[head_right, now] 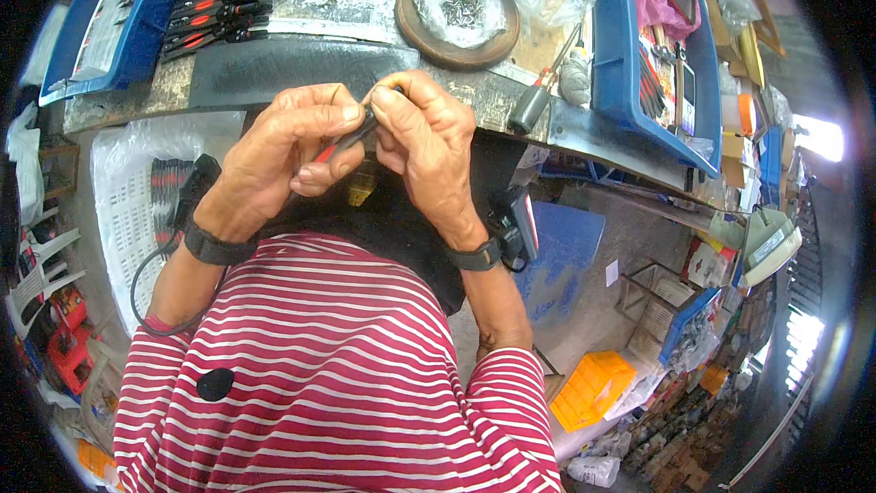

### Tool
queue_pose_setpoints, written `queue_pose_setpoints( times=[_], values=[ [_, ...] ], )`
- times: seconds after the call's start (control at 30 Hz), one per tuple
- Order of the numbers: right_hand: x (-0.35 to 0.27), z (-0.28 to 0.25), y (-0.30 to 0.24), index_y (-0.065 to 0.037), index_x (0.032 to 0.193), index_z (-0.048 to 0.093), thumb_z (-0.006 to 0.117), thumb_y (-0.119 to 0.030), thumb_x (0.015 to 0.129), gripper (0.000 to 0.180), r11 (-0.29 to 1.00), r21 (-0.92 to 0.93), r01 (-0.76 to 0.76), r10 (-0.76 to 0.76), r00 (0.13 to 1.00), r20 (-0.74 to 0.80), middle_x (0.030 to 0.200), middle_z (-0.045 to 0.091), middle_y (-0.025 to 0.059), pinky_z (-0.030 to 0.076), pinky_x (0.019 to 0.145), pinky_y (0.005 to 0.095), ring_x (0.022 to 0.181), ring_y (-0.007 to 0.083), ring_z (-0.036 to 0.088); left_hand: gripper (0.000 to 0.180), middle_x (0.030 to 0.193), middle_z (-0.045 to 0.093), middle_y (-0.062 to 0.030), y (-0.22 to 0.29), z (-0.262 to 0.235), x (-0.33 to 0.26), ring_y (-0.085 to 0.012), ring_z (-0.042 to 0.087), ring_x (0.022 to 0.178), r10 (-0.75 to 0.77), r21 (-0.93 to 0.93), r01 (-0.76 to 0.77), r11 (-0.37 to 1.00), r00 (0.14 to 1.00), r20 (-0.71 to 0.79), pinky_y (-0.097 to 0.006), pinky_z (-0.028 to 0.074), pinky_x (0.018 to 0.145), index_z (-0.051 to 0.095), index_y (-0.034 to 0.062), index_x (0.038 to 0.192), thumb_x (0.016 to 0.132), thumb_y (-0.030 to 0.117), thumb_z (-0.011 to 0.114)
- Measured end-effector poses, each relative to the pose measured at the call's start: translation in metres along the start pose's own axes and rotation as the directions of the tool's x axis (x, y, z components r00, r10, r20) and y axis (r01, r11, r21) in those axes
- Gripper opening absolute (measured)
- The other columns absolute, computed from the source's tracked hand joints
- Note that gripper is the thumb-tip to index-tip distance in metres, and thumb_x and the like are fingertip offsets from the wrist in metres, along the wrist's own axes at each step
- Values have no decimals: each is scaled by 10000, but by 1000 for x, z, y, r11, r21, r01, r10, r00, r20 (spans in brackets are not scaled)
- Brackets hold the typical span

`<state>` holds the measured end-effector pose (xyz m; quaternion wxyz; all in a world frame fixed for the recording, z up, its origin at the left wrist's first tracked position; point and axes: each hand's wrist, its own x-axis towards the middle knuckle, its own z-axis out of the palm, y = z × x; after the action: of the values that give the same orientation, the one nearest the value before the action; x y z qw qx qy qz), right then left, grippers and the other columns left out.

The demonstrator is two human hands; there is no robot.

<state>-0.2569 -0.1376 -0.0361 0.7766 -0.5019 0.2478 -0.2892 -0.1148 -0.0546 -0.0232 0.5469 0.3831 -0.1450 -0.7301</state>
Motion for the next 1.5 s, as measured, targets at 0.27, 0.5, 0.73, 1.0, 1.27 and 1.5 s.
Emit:
queue_pose_setpoints(
  times=[0.27,0.5,0.73,1.0,1.27,1.5],
  values=[
    [1,1,1,20,857,582,533,-119,907,155,996,83,15,-14,1000,-14,594,442,-16,268,402,172,472,27,350,149,594,506,-59,3,1,0,-33,305,389,-19,28,19,999,1000,-1,-166,200,325,487,66,834,883,198,534],
    [-2,-3,-2,13,888,581,539,-141,915,162,1000,-13,3,-3,1000,-13,604,480,0,309,417,173,478,44,404,183,571,485,-40,4,4,1,-28,313,393,21,133,-18,991,999,-24,-167,192,334,474,59,834,881,209,568],
    [1,-10,-16,26,972,593,525,-172,924,215,986,-163,-43,38,999,-30,653,506,5,322,432,179,526,36,402,168,590,526,-38,5,9,-1,-26,373,428,118,253,-99,962,991,-59,-168,255,370,489,27,840,881,166,574],
    [48,-49,-42,-11,874,617,569,-17,817,75,67,-958,278,-553,810,196,758,580,101,439,607,321,655,218,562,153,591,527,-19,2,5,1,-23,370,441,174,351,-139,926,982,-70,-164,245,387,484,56,917,874,162,586],
    [74,-61,-37,-28,794,599,582,-33,769,31,-204,-941,269,-382,863,330,746,556,132,434,614,396,708,331,570,126,636,548,-20,3,-1,-1,-34,438,523,196,421,-160,893,980,-42,-180,328,452,476,11,944,871,97,532],
    [85,-62,-31,-18,762,568,565,-40,781,30,-291,-925,243,-346,875,339,758,568,147,441,621,408,716,340,573,137,638,553,-25,6,-1,-2,-37,445,521,177,420,-148,896,984,-31,-187,336,450,480,1,948,867,99,531]
  ],
)
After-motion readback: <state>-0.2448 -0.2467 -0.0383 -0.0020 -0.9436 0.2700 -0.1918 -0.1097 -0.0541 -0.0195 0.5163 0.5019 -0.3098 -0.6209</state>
